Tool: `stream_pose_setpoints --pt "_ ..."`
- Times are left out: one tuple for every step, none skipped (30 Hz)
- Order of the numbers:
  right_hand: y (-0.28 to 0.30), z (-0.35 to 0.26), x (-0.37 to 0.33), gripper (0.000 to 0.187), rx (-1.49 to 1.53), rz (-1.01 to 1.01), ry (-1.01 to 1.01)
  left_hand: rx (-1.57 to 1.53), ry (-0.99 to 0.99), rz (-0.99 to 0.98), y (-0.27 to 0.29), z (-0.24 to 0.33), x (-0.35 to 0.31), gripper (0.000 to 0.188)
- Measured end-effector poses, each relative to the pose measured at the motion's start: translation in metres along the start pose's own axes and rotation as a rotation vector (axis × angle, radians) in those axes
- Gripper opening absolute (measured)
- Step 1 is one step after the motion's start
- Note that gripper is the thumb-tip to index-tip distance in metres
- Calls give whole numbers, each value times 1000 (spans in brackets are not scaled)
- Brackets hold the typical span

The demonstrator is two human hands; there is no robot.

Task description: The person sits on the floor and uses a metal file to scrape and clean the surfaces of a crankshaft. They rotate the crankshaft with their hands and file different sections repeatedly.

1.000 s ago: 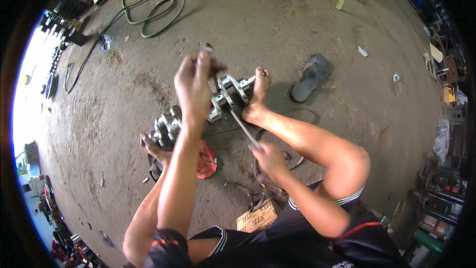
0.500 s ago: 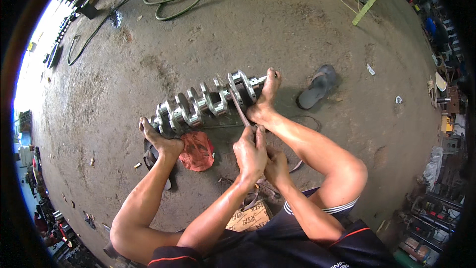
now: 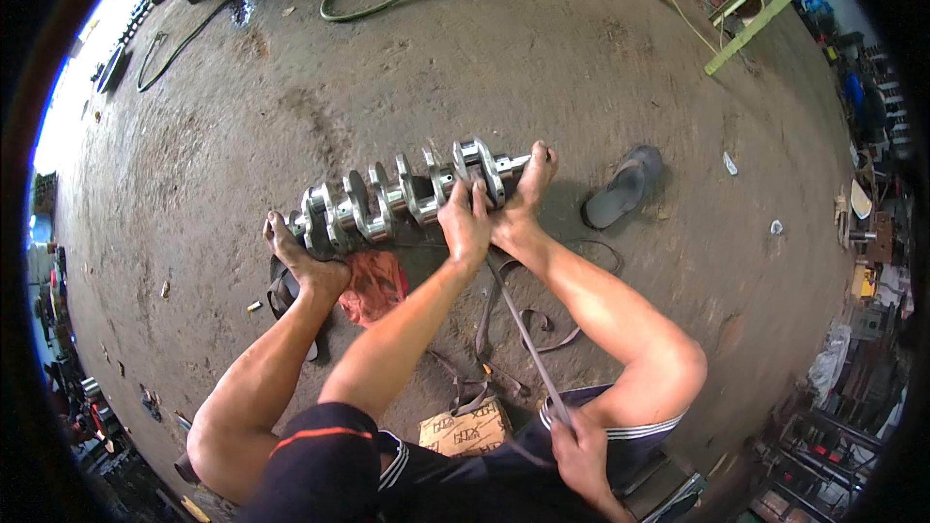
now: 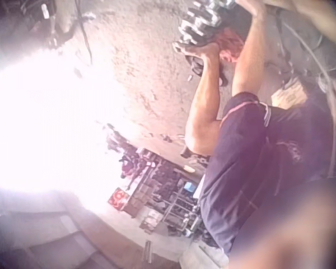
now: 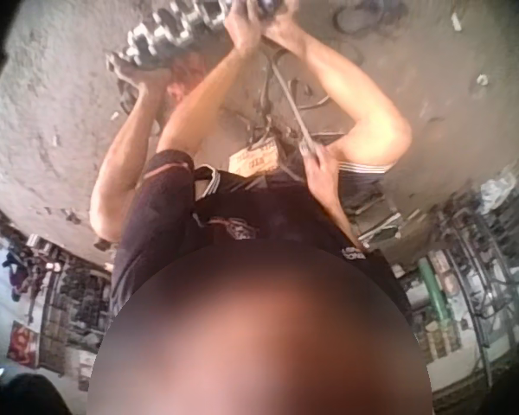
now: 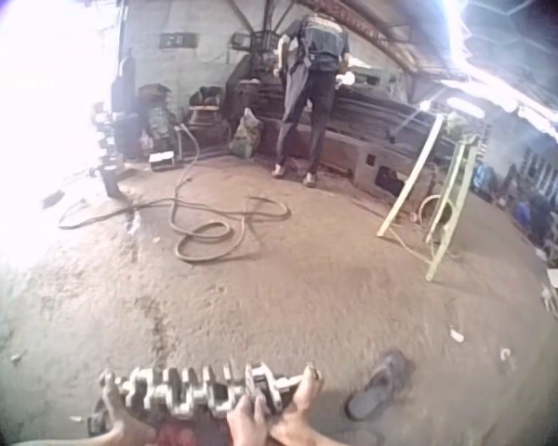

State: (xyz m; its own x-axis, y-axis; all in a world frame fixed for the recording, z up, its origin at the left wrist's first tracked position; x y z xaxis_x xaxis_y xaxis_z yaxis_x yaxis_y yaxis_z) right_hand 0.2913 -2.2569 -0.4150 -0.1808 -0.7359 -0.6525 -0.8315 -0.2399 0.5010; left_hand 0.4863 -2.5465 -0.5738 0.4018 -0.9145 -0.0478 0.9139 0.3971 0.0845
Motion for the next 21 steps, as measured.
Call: stream_pose_setpoints --pt "5 10 -14 17 -2 -24 -117 46 -8 -58 -1 6 20 26" --pt "14 5 -23 16 -42 27 -42 84 -84 -54 2 21 46 27" --pt "19 -1 -23 16 -66 72 -10 151 -49 -104 2 35 70 28" --pt "21 -10 -21 16 -91 116 14 122 -159 -101 6 62 94 28" --pt "18 -19 -6 13 -115 137 19 159 -111 -127 9 84 113 28" --pt "6 -37 24 16 -136 96 155 43 -251 -141 11 120 120 27" --pt "-10 -53 59 24 -254 120 227 4 -237 -139 16 148 122 26" --pt "-23 -73 96 30 -180 199 356 -97 -272 -159 19 177 108 24" --pt "-44 -83 138 31 -97 148 316 -161 -228 -175 22 197 88 22" --pt "-63 -95 177 30 -80 57 313 -159 -305 -221 25 219 56 23" --pt "-80 -94 212 28 -88 -55 98 -186 -456 -250 29 238 16 25" --pt "-73 -112 235 32 60 84 257 -125 -458 -243 34 242 -23 20" --pt "-64 -134 252 41 198 211 443 -206 -375 -303 33 235 -57 18" --pt "-54 -159 265 53 301 318 632 -201 -198 -332 32 218 -87 16" --pt "-54 -168 279 55 562 232 550 -171 65 -382 28 191 -114 15" --pt "-56 -175 288 57 818 144 458 -102 128 -305 30 172 -131 15" --pt "-57 -184 294 58 971 66 386 -81 265 -323 27 149 -143 15" --pt "-59 -190 297 60 1125 -2 304 -59 171 -183 34 140 -144 17" --pt "-62 -191 292 54 1155 -27 266 -81 161 -142 34 130 -142 19" --pt "-63 -188 281 49 1183 -71 279 21 179 -128 33 119 -137 21" --pt "-62 -177 267 44 990 -6 282 130 224 -157 31 109 -130 23"
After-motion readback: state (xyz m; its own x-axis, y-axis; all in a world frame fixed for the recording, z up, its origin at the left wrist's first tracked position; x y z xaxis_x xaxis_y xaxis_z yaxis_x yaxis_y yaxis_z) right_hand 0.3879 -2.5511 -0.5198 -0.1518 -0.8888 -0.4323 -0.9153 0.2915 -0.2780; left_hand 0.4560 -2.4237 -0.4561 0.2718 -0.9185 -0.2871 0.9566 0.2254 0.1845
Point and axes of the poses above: each hand's wrist, its own x-axis towards the middle knuckle, its own y-axis out of the back of the hand, z = x × y, the point moved 6 cm from there along x, towards the middle knuckle, and after that the axes turned 13 degrees about -x, right-handed, at the moved point
